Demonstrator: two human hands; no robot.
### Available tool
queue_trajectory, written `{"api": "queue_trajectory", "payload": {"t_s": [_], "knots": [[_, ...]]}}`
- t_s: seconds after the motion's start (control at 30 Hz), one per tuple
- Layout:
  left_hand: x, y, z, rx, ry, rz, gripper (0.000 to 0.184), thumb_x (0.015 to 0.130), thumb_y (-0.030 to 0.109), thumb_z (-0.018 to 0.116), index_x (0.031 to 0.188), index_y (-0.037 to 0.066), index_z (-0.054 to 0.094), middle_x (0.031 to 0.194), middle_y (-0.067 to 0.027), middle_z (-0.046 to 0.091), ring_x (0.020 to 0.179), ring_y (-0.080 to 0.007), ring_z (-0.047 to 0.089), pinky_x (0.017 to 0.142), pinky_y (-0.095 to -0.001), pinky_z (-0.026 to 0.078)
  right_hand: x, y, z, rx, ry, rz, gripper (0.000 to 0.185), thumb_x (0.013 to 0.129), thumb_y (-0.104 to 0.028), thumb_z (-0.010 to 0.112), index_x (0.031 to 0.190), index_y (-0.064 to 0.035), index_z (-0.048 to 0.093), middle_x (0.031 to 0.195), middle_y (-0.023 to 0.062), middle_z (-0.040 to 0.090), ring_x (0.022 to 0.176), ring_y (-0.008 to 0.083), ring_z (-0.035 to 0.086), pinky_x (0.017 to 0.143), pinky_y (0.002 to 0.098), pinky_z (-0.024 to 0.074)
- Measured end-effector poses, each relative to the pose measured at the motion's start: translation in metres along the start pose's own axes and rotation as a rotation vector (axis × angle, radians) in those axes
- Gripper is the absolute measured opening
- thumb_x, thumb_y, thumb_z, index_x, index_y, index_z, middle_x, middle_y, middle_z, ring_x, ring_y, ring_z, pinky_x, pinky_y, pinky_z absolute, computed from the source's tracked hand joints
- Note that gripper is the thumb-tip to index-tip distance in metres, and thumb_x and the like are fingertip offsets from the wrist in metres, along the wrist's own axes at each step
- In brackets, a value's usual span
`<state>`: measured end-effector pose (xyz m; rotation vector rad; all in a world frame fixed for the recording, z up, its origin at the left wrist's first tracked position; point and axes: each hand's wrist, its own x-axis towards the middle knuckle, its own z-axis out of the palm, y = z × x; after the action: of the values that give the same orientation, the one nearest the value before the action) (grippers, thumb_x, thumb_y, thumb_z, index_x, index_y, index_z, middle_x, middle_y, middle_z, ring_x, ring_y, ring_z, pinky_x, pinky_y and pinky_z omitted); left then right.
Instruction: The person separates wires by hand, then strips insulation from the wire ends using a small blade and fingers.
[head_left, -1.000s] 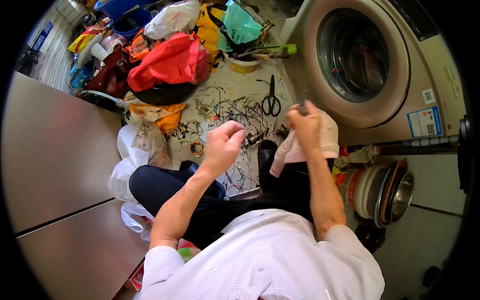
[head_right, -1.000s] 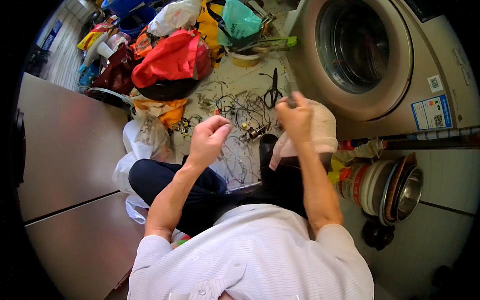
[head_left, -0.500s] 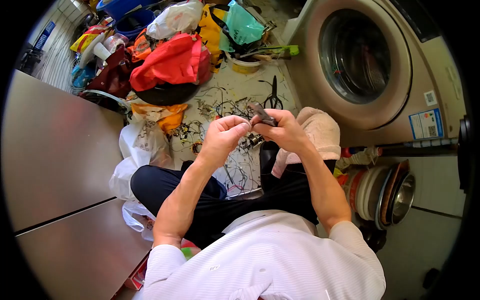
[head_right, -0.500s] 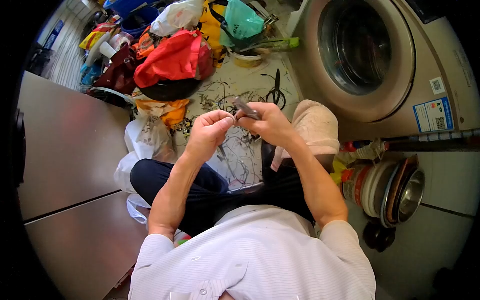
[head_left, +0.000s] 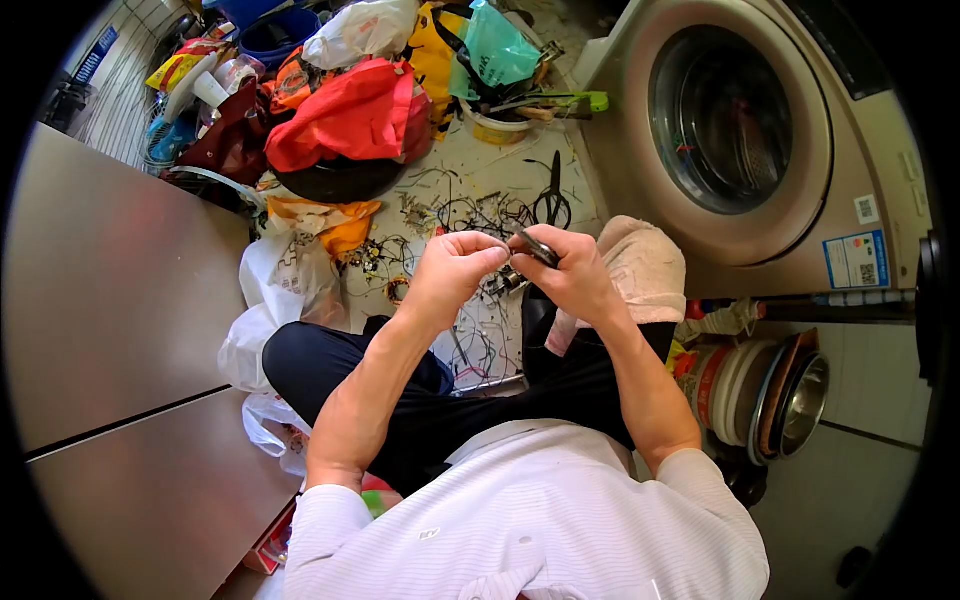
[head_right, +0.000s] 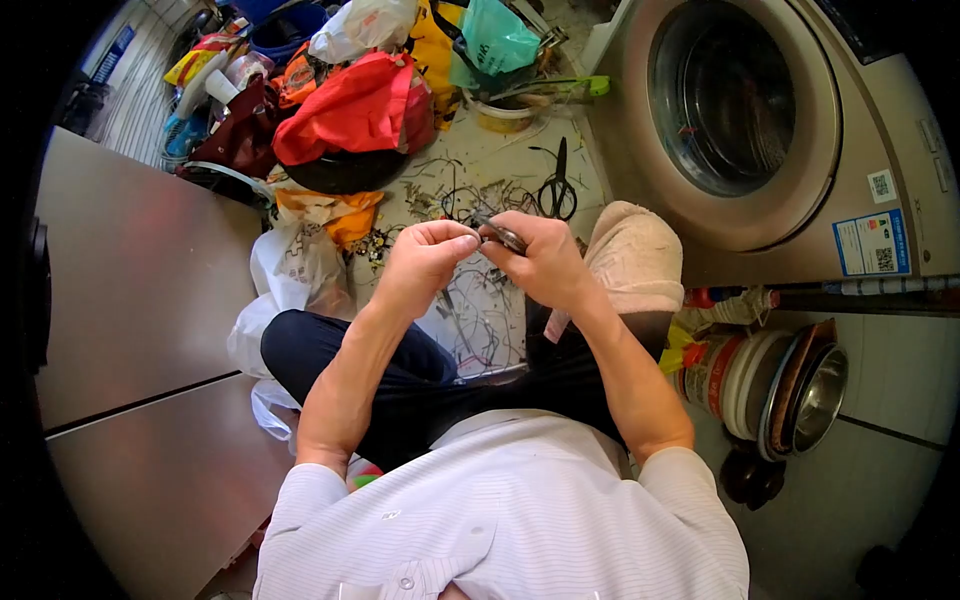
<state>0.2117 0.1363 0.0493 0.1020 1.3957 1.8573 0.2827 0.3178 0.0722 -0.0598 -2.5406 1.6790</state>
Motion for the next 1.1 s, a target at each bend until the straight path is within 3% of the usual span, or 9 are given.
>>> {"api": "queue_trajectory", "payload": {"t_s": [0.3, 0.43, 0.5, 0.6, 0.8, 0.87, 0.9, 1.03, 1.1], "knots": [[-0.001, -0.008, 0.009, 0.263, 0.027, 0.027, 0.01, 0.091, 0.01, 0.069, 0.094, 0.0, 0.071, 0.079, 0.0033, 0.064, 0.069, -0.0028, 0.051, 0.062, -0.0204, 0.039, -0.003, 0.005, 0.002, -0.219, 0.05, -0.105, 0.009, 0.08, -0.008, 0.07, 0.085, -0.0029, 0.065, 0.069, 0.016, 0.061, 0.057, 0.0299, 0.059, 0.054, 0.036, 0.0473], [0.011, -0.033, 0.006, 0.247, 0.024, 0.133, 0.012, 0.09, 0.01, 0.065, 0.09, -0.001, 0.07, 0.072, 0.0036, 0.061, 0.062, -0.0032, 0.047, 0.055, -0.022, 0.037, -0.005, 0.015, 0.009, -0.266, 0.096, -0.117, 0.01, 0.075, -0.008, 0.069, 0.077, -0.0024, 0.061, 0.065, 0.0168, 0.058, 0.055, 0.031, 0.057, 0.053, 0.0379, 0.0453], [0.013, -0.036, 0.004, 0.259, -0.009, 0.104, 0.01, 0.091, 0.008, 0.065, 0.095, 0.0, 0.07, 0.083, 0.002, 0.065, 0.073, -0.004, 0.053, 0.067, -0.0208, 0.042, -0.006, 0.015, 0.012, -0.283, 0.135, -0.127, 0.011, 0.074, -0.008, 0.069, 0.075, -0.0022, 0.06, 0.063, 0.017, 0.057, 0.054, 0.031, 0.056, 0.052, 0.0383, 0.0448], [0.013, -0.04, 0.008, 0.224, 0.03, 0.132, 0.01, 0.091, 0.007, 0.064, 0.094, 0.0, 0.07, 0.081, 0.0022, 0.065, 0.071, -0.0034, 0.052, 0.065, -0.0208, 0.041, -0.007, 0.015, 0.016, -0.24, 0.196, -0.014, 0.012, 0.073, -0.009, 0.069, 0.074, -0.002, 0.059, 0.062, 0.0172, 0.056, 0.054, 0.031, 0.056, 0.052, 0.0382, 0.0448], [0.01, -0.037, 0.017, 0.149, 0.043, 0.184, 0.01, 0.089, 0.008, 0.064, 0.09, -0.001, 0.069, 0.075, 0.0023, 0.064, 0.063, -0.0034, 0.05, 0.056, -0.0217, 0.039, -0.01, 0.022, 0.01, -0.132, 0.326, 0.066, 0.011, 0.073, -0.008, 0.067, 0.071, -0.0015, 0.059, 0.06, 0.015, 0.057, 0.052, 0.0245, 0.055, 0.052, 0.0366, 0.0448], [0.006, -0.028, 0.018, 0.133, 0.053, 0.171, 0.01, 0.089, 0.008, 0.065, 0.089, -0.001, 0.07, 0.075, 0.0023, 0.064, 0.064, -0.0034, 0.051, 0.057, -0.0215, 0.04, -0.007, 0.026, 0.0, -0.218, 0.399, -0.017, 0.007, 0.076, -0.006, 0.065, 0.076, -0.0004, 0.062, 0.059, 0.0056, 0.053, 0.057, 0.0084, 0.05, 0.052, 0.0288, 0.0426], [-0.001, -0.025, 0.02, 0.122, 0.052, 0.14, 0.01, 0.089, 0.008, 0.065, 0.089, 0.0, 0.07, 0.075, 0.0023, 0.064, 0.065, -0.0035, 0.052, 0.058, -0.0213, 0.04, -0.005, 0.027, -0.008, -0.272, 0.438, -0.038, 0.006, 0.073, -0.006, 0.065, 0.075, -0.0012, 0.061, 0.058, 0.0098, 0.056, 0.053, 0.0167, 0.054, 0.052, 0.0327, 0.0449], [-0.017, -0.014, -0.007, 0.009, 0.124, 0.12, 0.008, 0.088, 0.008, 0.066, 0.089, 0.002, 0.07, 0.068, 0.0042, 0.061, 0.053, -0.0012, 0.045, 0.047, -0.0198, 0.034, 0.005, 0.043, -0.087, -0.135, 0.79, -0.028, 0.006, 0.081, -0.005, 0.063, 0.081, 0.0013, 0.061, 0.061, 0.0012, 0.054, 0.057, 0.0067, 0.052, 0.052, 0.0267, 0.0431], [-0.014, -0.011, -0.008, -0.064, 0.117, 0.088, 0.009, 0.09, 0.011, 0.067, 0.093, 0.002, 0.069, 0.061, 0.0066, 0.051, 0.045, -0.0016, 0.035, 0.041, -0.0206, 0.025, 0.0, 0.008, -0.087, -0.137, 0.756, 0.02, 0.006, 0.082, -0.005, 0.063, 0.082, 0.0013, 0.062, 0.062, 0.0002, 0.055, 0.057, 0.0061, 0.051, 0.053, 0.0265, 0.0429]]}}
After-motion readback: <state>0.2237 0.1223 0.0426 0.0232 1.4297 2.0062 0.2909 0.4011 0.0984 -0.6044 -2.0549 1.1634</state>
